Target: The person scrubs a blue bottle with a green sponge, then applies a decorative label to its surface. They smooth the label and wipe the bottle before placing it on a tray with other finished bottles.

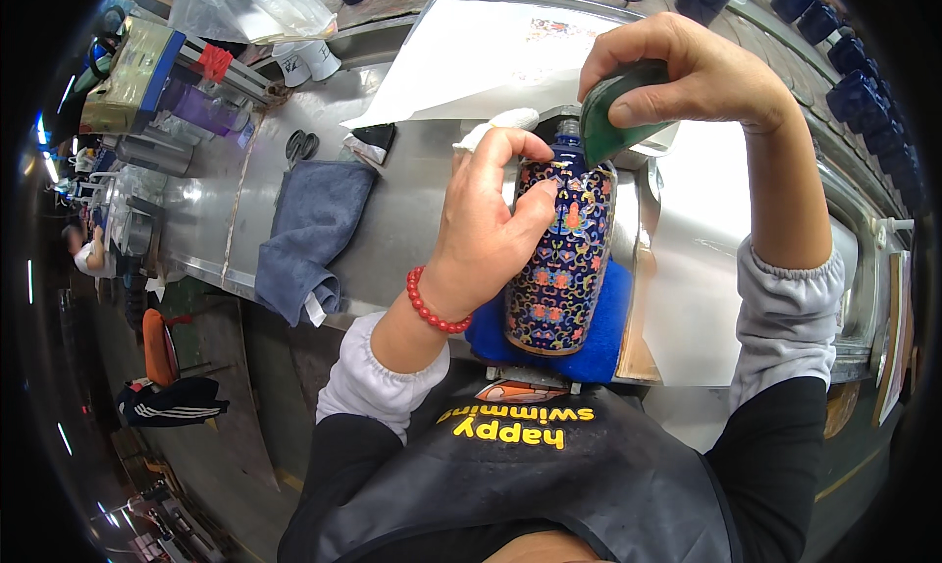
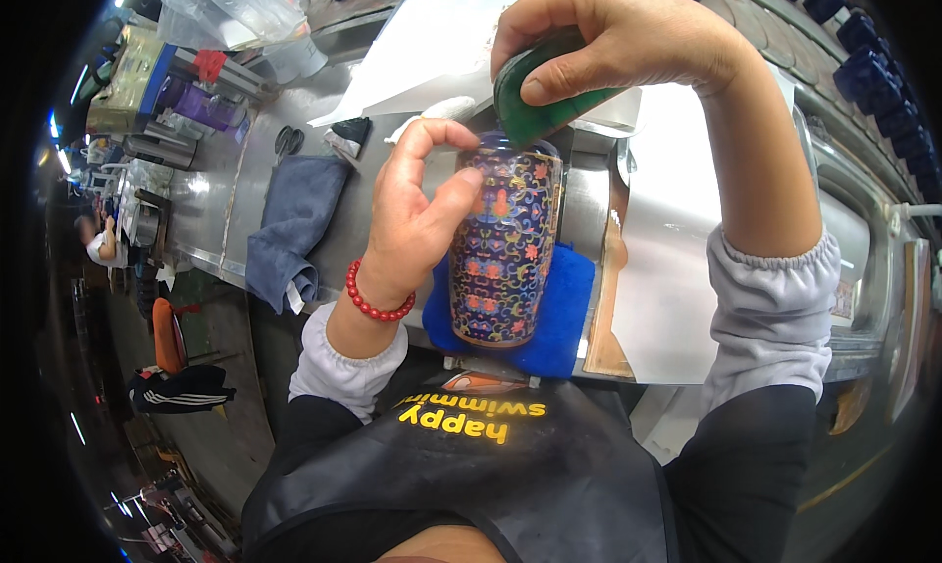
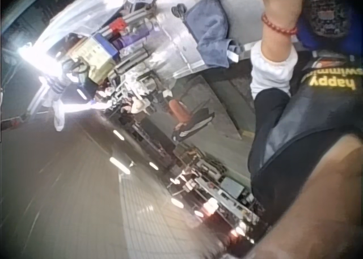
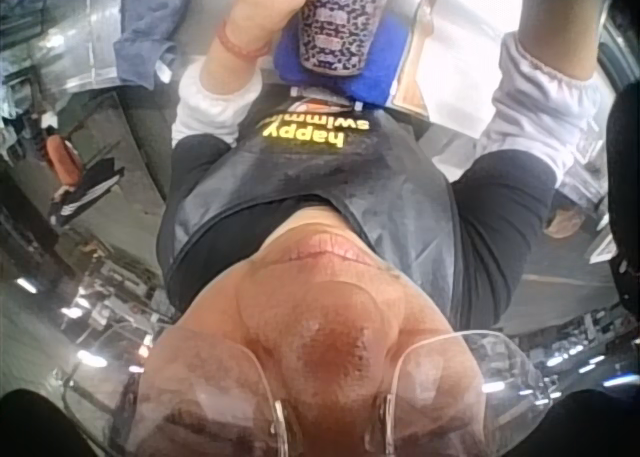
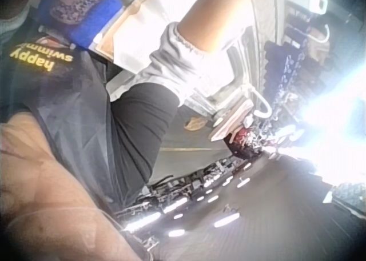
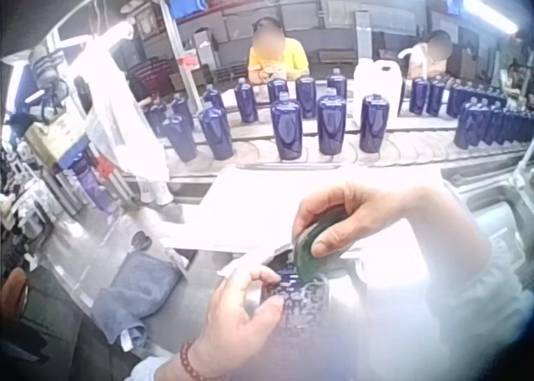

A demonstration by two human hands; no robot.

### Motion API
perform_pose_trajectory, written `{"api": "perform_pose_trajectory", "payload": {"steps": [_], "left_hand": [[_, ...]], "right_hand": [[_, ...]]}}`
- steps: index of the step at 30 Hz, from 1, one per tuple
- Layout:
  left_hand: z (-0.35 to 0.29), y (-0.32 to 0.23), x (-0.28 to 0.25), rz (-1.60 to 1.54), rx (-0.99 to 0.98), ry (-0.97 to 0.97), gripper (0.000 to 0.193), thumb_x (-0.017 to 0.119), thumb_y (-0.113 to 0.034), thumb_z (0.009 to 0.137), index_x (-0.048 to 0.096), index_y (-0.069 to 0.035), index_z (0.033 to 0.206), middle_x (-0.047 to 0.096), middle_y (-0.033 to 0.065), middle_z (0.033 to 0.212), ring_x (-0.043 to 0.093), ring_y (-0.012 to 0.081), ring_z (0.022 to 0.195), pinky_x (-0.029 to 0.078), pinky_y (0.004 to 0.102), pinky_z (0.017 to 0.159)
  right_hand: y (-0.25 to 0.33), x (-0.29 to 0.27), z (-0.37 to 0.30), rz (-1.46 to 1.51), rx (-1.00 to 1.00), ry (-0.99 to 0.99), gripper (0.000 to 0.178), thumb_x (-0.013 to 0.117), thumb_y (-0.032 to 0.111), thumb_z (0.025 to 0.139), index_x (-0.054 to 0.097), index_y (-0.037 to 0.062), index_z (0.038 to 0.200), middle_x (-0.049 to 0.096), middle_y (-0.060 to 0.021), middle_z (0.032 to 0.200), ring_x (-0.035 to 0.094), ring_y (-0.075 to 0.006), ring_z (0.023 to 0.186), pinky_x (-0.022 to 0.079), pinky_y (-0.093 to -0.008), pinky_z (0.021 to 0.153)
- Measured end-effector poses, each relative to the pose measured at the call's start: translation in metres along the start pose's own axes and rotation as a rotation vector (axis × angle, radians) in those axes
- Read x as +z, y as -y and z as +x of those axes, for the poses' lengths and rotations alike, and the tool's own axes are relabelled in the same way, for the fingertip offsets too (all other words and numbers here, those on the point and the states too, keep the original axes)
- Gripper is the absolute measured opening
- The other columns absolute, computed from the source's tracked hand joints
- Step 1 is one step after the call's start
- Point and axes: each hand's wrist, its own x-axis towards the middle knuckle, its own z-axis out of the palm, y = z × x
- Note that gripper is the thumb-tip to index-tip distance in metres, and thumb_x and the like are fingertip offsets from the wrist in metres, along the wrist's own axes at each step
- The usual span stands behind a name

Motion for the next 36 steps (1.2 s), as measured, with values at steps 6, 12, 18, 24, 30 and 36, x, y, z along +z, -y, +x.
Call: {"api": "perform_pose_trajectory", "payload": {"steps": [6, 12, 18, 24, 30, 36], "left_hand": [[-0.001, 0.002, 0.0, -0.011, 0.001, 0.008, 0.022, 0.065, -0.011, 0.088, 0.061, -0.003, 0.108, 0.064, 0.0125, 0.106, 0.057, 0.0284, 0.105, 0.043, 0.0395, 0.098], [-0.001, -0.001, -0.001, -0.049, -0.048, 0.024, 0.021, 0.065, -0.011, 0.088, 0.061, -0.003, 0.107, 0.065, 0.0124, 0.106, 0.057, 0.028, 0.104, 0.043, 0.0389, 0.097], [-0.003, -0.003, 0.001, -0.127, -0.152, 0.014, 0.021, 0.064, -0.011, 0.088, 0.062, -0.003, 0.107, 0.065, 0.0124, 0.105, 0.058, 0.0281, 0.104, 0.043, 0.039, 0.097], [-0.004, -0.003, 0.001, -0.118, -0.147, 0.013, 0.021, 0.064, -0.012, 0.088, 0.062, -0.003, 0.107, 0.065, 0.0126, 0.105, 0.057, 0.0286, 0.104, 0.043, 0.0393, 0.097], [-0.005, -0.003, 0.001, -0.104, -0.132, 0.011, 0.021, 0.064, -0.011, 0.087, 0.062, -0.003, 0.107, 0.065, 0.0124, 0.105, 0.057, 0.0284, 0.104, 0.043, 0.0391, 0.096], [-0.007, -0.003, -0.001, -0.108, -0.146, 0.018, 0.022, 0.064, -0.009, 0.086, 0.062, -0.003, 0.107, 0.064, 0.0122, 0.105, 0.057, 0.0286, 0.103, 0.043, 0.0391, 0.096]], "right_hand": [[0.002, -0.003, 0.006, 0.032, 0.041, 0.051, 0.034, 0.081, 0.024, 0.085, 0.071, -0.0014, 0.106, 0.071, -0.0083, 0.095, 0.068, -0.0176, 0.09, 0.055, -0.0297, 0.086], [0.005, 0.003, 0.007, 0.03, 0.054, 0.011, 0.033, 0.08, 0.023, 0.085, 0.072, -0.0011, 0.106, 0.072, -0.0094, 0.096, 0.069, -0.0184, 0.093, 0.056, -0.0312, 0.089], [0.003, 0.004, 0.005, 0.071, 0.032, -0.037, 0.033, 0.08, 0.022, 0.086, 0.071, -0.0009, 0.108, 0.071, -0.0091, 0.099, 0.069, -0.0182, 0.094, 0.056, -0.0307, 0.089], [0.002, 0.001, 0.004, 0.054, 0.027, 0.034, 0.033, 0.08, 0.023, 0.087, 0.071, -0.0012, 0.108, 0.071, -0.0087, 0.099, 0.069, -0.0175, 0.093, 0.056, -0.0298, 0.089], [0.009, 0.006, 0.006, 0.044, 0.06, -0.017, 0.031, 0.078, 0.021, 0.087, 0.07, -0.0019, 0.107, 0.071, -0.0076, 0.097, 0.069, -0.0166, 0.091, 0.056, -0.0285, 0.088], [0.021, 0.009, 0.008, -0.043, 0.098, -0.02, 0.029, 0.075, 0.018, 0.088, 0.069, -0.0035, 0.107, 0.07, -0.0078, 0.095, 0.067, -0.0142, 0.088, 0.055, -0.0275, 0.082]]}}
